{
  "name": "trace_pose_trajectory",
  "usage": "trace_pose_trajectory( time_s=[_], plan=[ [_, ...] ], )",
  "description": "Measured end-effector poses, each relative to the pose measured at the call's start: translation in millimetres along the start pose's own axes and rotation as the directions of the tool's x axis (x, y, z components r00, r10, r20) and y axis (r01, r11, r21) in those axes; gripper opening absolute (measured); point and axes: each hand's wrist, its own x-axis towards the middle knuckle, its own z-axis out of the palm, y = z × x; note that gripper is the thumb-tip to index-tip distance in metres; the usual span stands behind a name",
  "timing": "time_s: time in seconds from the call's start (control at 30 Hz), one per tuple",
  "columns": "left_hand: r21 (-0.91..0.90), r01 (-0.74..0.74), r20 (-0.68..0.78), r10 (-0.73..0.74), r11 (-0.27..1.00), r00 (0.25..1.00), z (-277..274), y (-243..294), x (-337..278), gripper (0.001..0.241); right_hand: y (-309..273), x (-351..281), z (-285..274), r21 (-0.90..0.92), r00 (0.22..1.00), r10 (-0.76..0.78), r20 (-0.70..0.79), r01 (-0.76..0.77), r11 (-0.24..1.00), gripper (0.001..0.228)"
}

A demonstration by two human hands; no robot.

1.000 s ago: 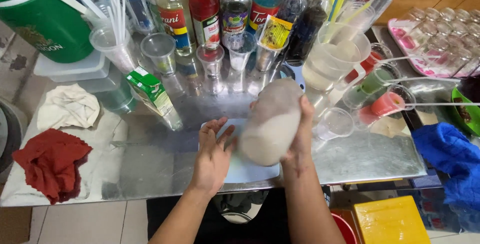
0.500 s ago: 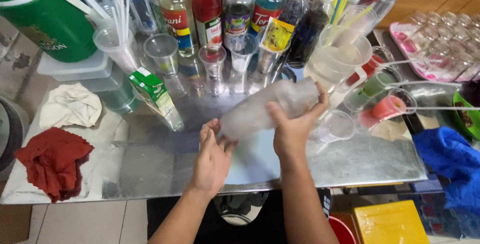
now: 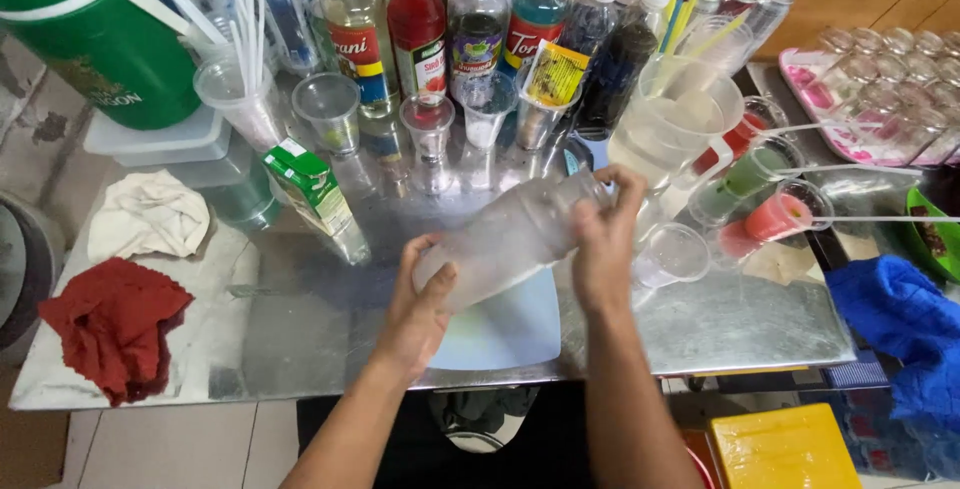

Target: The person prepares a beverage by pouring liquids from bottles and a carton into a plastic shaker, adding ice from a cooler, and shaking the mixture. They then open the shaker and place two green fruits on a cutting board.

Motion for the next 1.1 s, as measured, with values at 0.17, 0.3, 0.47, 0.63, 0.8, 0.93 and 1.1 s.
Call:
trace_pose_trajectory(
  time_s=[0.17,0.3,0.47,0.63,0.8,0.93,1.1],
  plan=[
    [0.219,0.088,0.171,-0.127,0.972,0.977,-7.3,3.3,1.6,0.079,-60.0,38.5,-12.3,-0.729,0.966,0.077,0.246,0.133,0.672,0.039],
    [0.301,-0.022,0.371,-0.096,0.953,0.924,0.8,-13.5,3.5,0.087,-87.7,56.9,-17.7,-0.657,0.902,0.071,0.427,0.255,0.709,0.032],
    [-0.142,0.293,0.648,-0.135,0.945,0.749,11.8,-47.0,6.8,0.075,-88.1,74.0,-40.8,-0.192,0.686,-0.265,0.678,0.514,0.836,0.028],
    [-0.056,0.302,0.668,-0.189,0.951,0.720,23.0,-28.1,10.7,0.089,-106.9,75.3,-86.2,-0.002,0.679,-0.474,0.561,0.574,0.819,0.048],
    [0.238,0.176,0.471,-0.272,0.955,0.839,27.7,-17.9,30.3,0.087,-99.3,53.1,-141.8,-0.308,0.812,-0.475,0.339,0.573,0.759,0.037],
    [0.413,0.091,0.347,-0.249,0.906,0.904,25.4,-18.1,46.0,0.080,-52.6,30.6,-183.4,-0.529,0.942,-0.310,0.129,0.330,0.782,0.037],
    [0.302,0.064,0.414,-0.191,0.951,0.890,29.6,-27.3,40.7,0.077,12.4,-0.3,-210.0,-0.803,0.985,-0.152,-0.077,0.030,0.595,0.040]
  ],
)
